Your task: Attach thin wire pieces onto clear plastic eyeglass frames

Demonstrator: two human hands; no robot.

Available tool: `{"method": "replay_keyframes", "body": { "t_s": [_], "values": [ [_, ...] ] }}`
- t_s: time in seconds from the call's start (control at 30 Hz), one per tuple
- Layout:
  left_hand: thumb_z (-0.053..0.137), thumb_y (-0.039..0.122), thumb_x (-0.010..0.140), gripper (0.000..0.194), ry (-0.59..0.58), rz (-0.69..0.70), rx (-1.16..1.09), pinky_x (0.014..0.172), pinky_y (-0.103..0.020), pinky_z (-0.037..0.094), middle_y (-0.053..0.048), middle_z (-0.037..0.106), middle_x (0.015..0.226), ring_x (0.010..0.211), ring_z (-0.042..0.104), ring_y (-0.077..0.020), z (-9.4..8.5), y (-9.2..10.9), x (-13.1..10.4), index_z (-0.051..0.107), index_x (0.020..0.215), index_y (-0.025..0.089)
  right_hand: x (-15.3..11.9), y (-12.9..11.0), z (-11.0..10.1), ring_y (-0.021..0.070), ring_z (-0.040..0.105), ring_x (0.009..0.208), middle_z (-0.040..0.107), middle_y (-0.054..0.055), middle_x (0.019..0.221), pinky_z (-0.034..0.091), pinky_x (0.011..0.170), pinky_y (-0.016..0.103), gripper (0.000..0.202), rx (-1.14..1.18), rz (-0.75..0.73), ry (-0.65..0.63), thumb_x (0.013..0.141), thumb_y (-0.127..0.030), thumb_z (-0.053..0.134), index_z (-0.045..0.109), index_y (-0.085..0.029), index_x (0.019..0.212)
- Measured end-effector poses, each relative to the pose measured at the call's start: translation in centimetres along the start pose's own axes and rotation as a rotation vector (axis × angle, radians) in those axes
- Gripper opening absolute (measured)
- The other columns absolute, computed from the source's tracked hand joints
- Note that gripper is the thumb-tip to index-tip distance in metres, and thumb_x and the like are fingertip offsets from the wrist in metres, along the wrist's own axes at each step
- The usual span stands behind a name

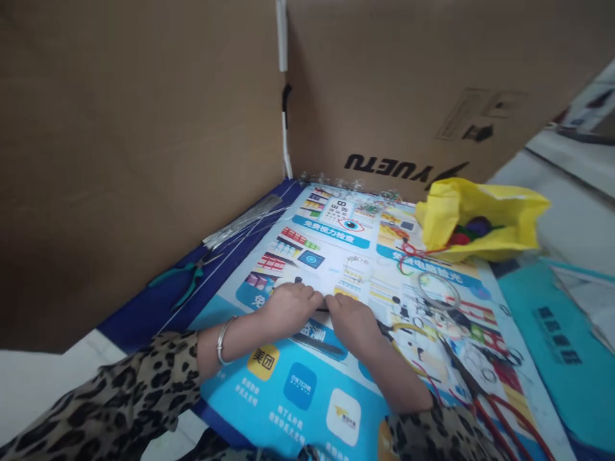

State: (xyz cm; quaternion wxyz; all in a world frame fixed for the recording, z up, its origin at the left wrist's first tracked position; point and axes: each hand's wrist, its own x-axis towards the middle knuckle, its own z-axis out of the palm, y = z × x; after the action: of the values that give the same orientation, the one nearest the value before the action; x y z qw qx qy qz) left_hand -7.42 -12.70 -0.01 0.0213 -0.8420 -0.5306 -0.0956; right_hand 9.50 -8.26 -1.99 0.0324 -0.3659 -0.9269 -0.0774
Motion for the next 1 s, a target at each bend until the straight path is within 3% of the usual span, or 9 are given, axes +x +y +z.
{"method": "replay_keyframes", "body": {
  "t_s": [0.37, 0.57, 0.83, 1.0],
  "values": [
    [0.049, 0.015, 0.08, 0.009, 0.104, 0.003, 0.028, 0.058, -0.036, 0.043, -0.01, 0.062, 0.077, 0.07, 0.059, -0.0237, 0.0, 1.3, 0.1, 0.053, 0.087, 0.011, -0.1, 1.2, 0.8, 0.0168, 0.058, 0.064, 0.058, 0.002, 0.068, 0.038, 0.055, 0.025, 0.016, 0.1, -0.087, 0.125, 0.082, -0.016, 0.037, 0.052, -0.019, 0.076],
    [0.049, 0.014, 0.079, 0.008, 0.125, 0.008, -0.004, 0.056, -0.036, 0.043, -0.01, 0.063, 0.076, 0.067, 0.06, -0.0236, 0.2, 1.0, 0.0, 0.055, 0.083, 0.011, -0.3, 1.3, 1.0, 0.0154, 0.058, 0.061, 0.057, 0.002, 0.066, 0.035, 0.053, 0.024, 0.021, 0.105, -0.115, 0.113, 0.085, -0.019, 0.034, 0.051, -0.019, 0.074],
    [0.049, 0.018, 0.078, 0.012, -0.051, 0.039, -0.164, 0.052, -0.028, 0.042, -0.003, 0.066, 0.08, 0.072, 0.062, -0.0202, 0.3, -1.4, -0.1, 0.055, 0.088, 0.019, -0.4, 0.7, 0.5, 0.0133, 0.056, 0.059, 0.057, 0.0, 0.063, 0.027, 0.051, 0.025, 0.026, 0.062, -0.11, 0.051, 0.088, -0.025, 0.034, 0.052, -0.019, 0.071],
    [0.046, 0.017, 0.078, 0.016, -0.131, 0.03, -0.167, 0.056, -0.027, 0.043, -0.004, 0.066, 0.086, 0.077, 0.063, -0.0208, 0.6, -1.6, 0.2, 0.054, 0.092, 0.02, -0.3, 0.2, -0.3, 0.0121, 0.056, 0.06, 0.059, 0.0, 0.065, 0.022, 0.05, 0.027, 0.022, 0.035, -0.089, 0.014, 0.087, -0.02, 0.035, 0.053, -0.018, 0.074]
  ]
}}
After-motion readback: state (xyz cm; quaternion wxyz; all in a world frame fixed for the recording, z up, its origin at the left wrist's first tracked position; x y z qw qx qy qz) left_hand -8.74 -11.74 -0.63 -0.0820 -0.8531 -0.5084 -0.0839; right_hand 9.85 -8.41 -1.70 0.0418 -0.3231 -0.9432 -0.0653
